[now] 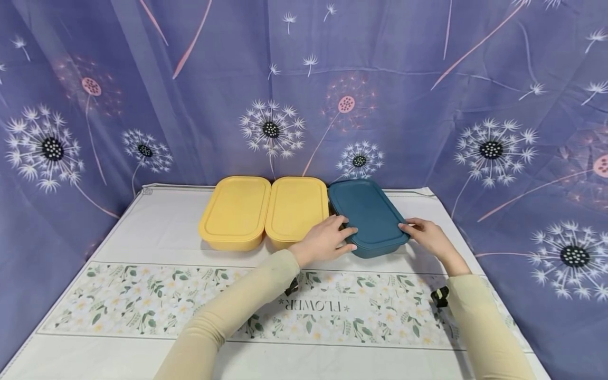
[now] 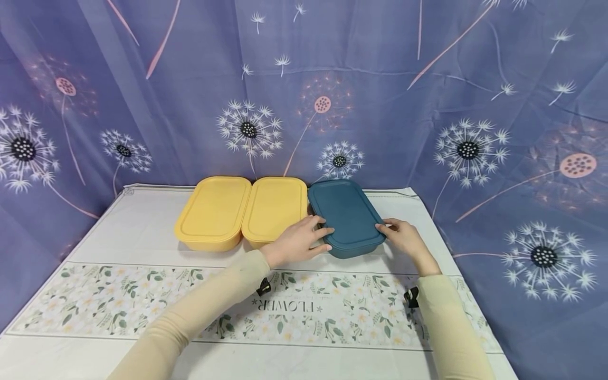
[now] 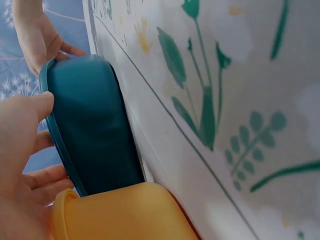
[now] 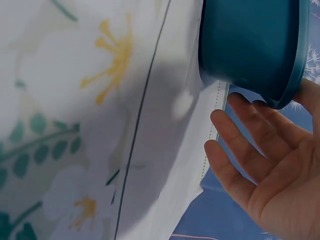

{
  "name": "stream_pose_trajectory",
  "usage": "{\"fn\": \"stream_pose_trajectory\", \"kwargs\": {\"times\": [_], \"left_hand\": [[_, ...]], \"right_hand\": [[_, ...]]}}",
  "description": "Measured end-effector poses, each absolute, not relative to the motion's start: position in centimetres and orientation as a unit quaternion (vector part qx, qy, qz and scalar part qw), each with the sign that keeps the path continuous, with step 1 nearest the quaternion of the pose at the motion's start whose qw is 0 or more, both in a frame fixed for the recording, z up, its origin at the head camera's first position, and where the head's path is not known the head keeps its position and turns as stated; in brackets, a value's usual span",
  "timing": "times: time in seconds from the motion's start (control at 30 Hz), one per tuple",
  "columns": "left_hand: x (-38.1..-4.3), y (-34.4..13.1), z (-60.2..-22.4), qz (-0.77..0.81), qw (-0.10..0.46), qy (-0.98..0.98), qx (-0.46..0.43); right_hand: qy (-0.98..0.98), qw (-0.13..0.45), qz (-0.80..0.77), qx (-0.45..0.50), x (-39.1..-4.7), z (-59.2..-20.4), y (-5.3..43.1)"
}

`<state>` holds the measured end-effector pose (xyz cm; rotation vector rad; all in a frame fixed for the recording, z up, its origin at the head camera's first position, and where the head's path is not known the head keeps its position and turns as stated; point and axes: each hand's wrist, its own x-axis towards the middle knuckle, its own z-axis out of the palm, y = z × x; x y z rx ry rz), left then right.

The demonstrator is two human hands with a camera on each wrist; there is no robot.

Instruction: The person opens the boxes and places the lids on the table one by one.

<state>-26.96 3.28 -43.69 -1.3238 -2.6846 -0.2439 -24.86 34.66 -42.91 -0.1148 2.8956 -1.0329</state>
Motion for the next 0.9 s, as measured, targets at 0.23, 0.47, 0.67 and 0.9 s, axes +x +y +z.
{"fn": "stream_pose_trajectory", "kwargs": {"times": [0.23, 0.47, 0.67, 0.9], "left_hand": [[-27.2, 3.2, -43.8, -0.084, 0.073, -0.888, -0.446], [-28.1, 2.6, -43.4, -0.088, 0.046, -0.902, -0.419], [-29.3, 2.1, -43.4, -0.100, 0.025, -0.913, -0.395], [-29.9, 2.1, -43.3, -0.107, 0.011, -0.917, -0.384]], "right_hand": [[0.946, 0.019, -0.324, -0.025, -24.5, -43.2, 34.5], [0.946, 0.040, -0.322, -0.018, -23.7, -43.2, 34.1], [0.942, 0.065, -0.329, -0.025, -22.6, -43.1, 33.9], [0.942, 0.066, -0.327, -0.021, -22.0, -43.4, 33.9]]}}
